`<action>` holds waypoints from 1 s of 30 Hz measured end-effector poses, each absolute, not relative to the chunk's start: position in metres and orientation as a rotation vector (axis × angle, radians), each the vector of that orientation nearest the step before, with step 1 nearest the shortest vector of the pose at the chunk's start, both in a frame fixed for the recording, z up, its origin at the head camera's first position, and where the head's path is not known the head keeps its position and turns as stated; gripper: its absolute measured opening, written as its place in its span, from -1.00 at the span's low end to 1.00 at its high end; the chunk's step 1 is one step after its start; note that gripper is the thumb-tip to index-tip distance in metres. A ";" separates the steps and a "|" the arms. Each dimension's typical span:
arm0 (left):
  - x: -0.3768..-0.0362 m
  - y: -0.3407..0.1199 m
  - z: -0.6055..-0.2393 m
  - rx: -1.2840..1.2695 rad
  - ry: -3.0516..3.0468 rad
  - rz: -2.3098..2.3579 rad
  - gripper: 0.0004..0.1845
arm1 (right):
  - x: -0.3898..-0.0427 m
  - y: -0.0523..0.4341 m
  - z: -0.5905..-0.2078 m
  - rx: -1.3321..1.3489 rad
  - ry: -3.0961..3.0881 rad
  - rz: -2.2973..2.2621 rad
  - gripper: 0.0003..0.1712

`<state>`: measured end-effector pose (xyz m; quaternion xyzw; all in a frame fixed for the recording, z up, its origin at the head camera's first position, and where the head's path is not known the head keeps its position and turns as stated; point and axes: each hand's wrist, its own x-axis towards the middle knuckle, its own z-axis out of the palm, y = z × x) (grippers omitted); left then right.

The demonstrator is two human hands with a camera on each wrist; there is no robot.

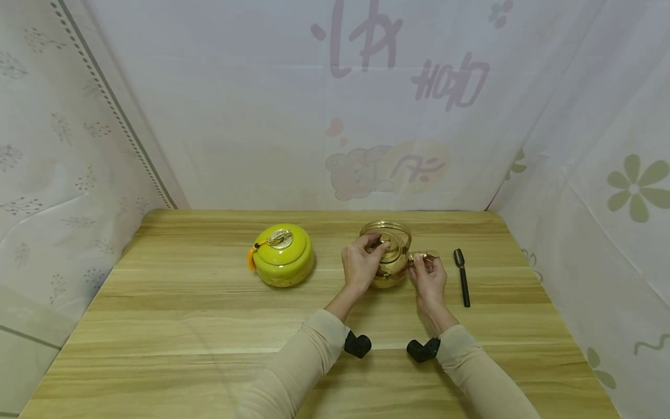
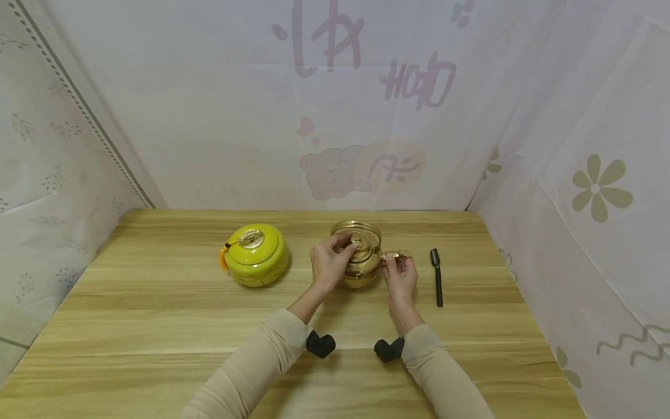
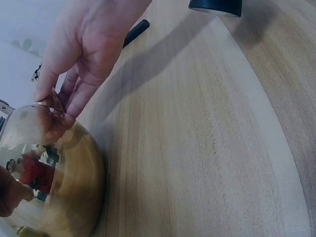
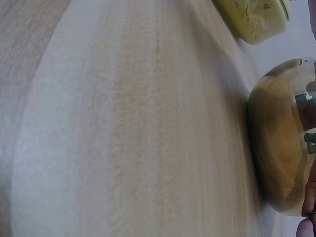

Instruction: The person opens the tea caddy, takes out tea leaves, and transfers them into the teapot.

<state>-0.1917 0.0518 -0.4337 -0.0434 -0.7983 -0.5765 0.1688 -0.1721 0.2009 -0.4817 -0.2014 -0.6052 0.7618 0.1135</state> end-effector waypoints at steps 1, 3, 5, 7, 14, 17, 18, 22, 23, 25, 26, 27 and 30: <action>-0.191 0.052 -0.434 -0.125 -2.265 -1.639 -0.75 | -0.172 0.201 -0.482 -0.594 -1.772 2.232 -0.94; -0.191 0.052 -0.434 -0.127 -2.257 -1.644 -0.76 | -0.173 0.201 -0.483 -0.598 -1.768 2.229 -0.94; -0.191 0.052 -0.434 -0.130 -2.251 -1.646 -0.76 | -0.174 0.202 -0.484 -0.593 -1.770 2.227 -0.95; -0.191 0.052 -0.434 -0.131 -2.250 -1.648 -0.75 | -0.174 0.202 -0.485 -0.586 -1.770 2.230 -0.95; -0.191 0.051 -0.434 -0.140 -2.234 -1.643 -0.74 | -0.173 0.201 -0.484 -0.567 -1.778 2.237 -0.94; -0.192 0.051 -0.435 -0.142 -2.222 -1.653 -0.74 | -0.173 0.201 -0.483 -0.569 -1.784 2.236 -0.94; -0.192 0.050 -0.435 -0.141 -2.220 -1.659 -0.74 | -0.173 0.201 -0.483 -0.570 -1.788 2.235 -0.94; -0.192 0.050 -0.435 -0.138 -2.218 -1.670 -0.75 | -0.172 0.200 -0.482 -0.570 -1.791 2.237 -0.94; -0.191 0.050 -0.434 -0.138 -2.218 -1.670 -0.74 | -0.172 0.200 -0.482 -0.570 -1.793 2.236 -0.94; -0.191 0.050 -0.434 -0.132 -2.223 -1.666 -0.74 | -0.172 0.200 -0.483 -0.570 -1.787 2.240 -0.95; -0.191 0.050 -0.434 -0.126 -2.225 -1.668 -0.74 | -0.173 0.200 -0.483 -0.568 -1.786 2.241 -0.95; -0.192 0.050 -0.434 -0.122 -2.227 -1.667 -0.74 | -0.173 0.200 -0.483 -0.568 -1.786 2.242 -0.95; -0.192 0.050 -0.434 -0.108 -2.230 -1.670 -0.75 | -0.174 0.201 -0.482 -0.563 -1.780 2.246 -0.95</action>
